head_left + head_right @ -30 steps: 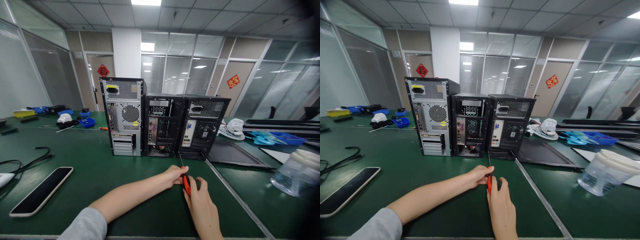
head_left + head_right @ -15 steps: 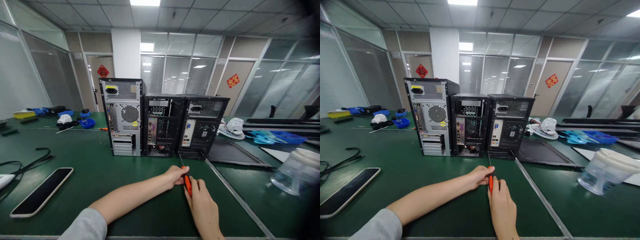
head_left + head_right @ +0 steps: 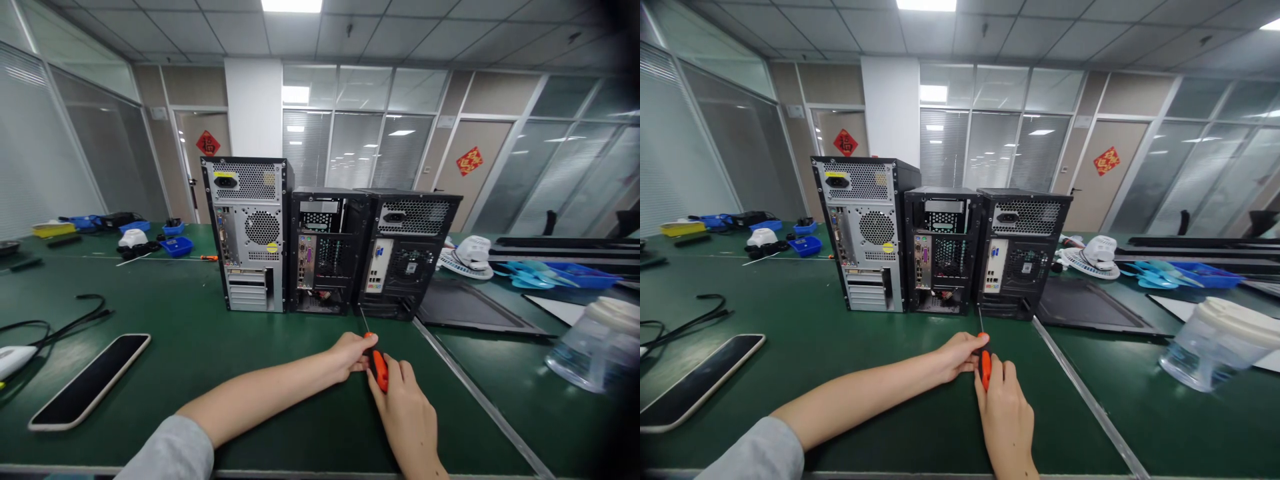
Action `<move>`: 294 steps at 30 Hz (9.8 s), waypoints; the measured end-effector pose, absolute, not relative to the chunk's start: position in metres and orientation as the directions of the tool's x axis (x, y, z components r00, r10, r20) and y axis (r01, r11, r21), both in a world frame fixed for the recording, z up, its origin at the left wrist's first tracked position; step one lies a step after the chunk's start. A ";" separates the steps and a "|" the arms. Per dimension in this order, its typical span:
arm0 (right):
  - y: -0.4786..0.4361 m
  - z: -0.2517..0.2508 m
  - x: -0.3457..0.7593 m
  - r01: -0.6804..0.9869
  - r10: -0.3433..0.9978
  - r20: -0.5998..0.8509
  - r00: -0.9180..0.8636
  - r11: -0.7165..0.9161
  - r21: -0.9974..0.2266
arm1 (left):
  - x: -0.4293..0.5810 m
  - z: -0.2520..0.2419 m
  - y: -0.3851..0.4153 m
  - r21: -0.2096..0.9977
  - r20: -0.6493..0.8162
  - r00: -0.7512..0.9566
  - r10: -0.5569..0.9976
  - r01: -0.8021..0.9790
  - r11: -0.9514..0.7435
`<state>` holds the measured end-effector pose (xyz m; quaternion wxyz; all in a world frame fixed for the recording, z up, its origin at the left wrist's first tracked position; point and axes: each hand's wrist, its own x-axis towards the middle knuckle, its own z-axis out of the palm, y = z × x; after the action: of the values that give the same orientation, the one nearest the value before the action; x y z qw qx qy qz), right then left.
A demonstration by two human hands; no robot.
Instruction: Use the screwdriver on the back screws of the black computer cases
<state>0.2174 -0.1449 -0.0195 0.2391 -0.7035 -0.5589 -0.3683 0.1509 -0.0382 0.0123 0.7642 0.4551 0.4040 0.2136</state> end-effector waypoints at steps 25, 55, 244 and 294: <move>-0.146 -0.016 0.221 0.902 0.702 0.602 0.381 -0.138 -0.410 | 0.156 0.015 -0.052 0.825 -0.454 0.543 0.707 -0.043 0.563; -0.142 -0.003 0.227 0.492 0.799 0.170 0.576 -0.173 -0.854 | 0.153 0.021 -0.054 0.826 -0.447 0.554 0.702 -0.046 0.562; -0.141 0.000 0.226 0.436 0.813 0.123 0.569 -0.172 -0.883 | 0.154 0.022 -0.043 0.801 -0.459 0.553 0.695 -0.080 0.593; -0.139 -0.004 0.219 -0.516 0.871 -0.161 0.464 0.118 -0.848 | 0.157 0.013 -0.041 0.827 -0.445 0.606 0.659 -0.005 0.562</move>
<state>0.2187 -0.1388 -0.0035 0.7223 -0.4587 -0.1934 0.4802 0.1567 -0.0406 0.0135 0.7925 0.4185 0.3911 0.2094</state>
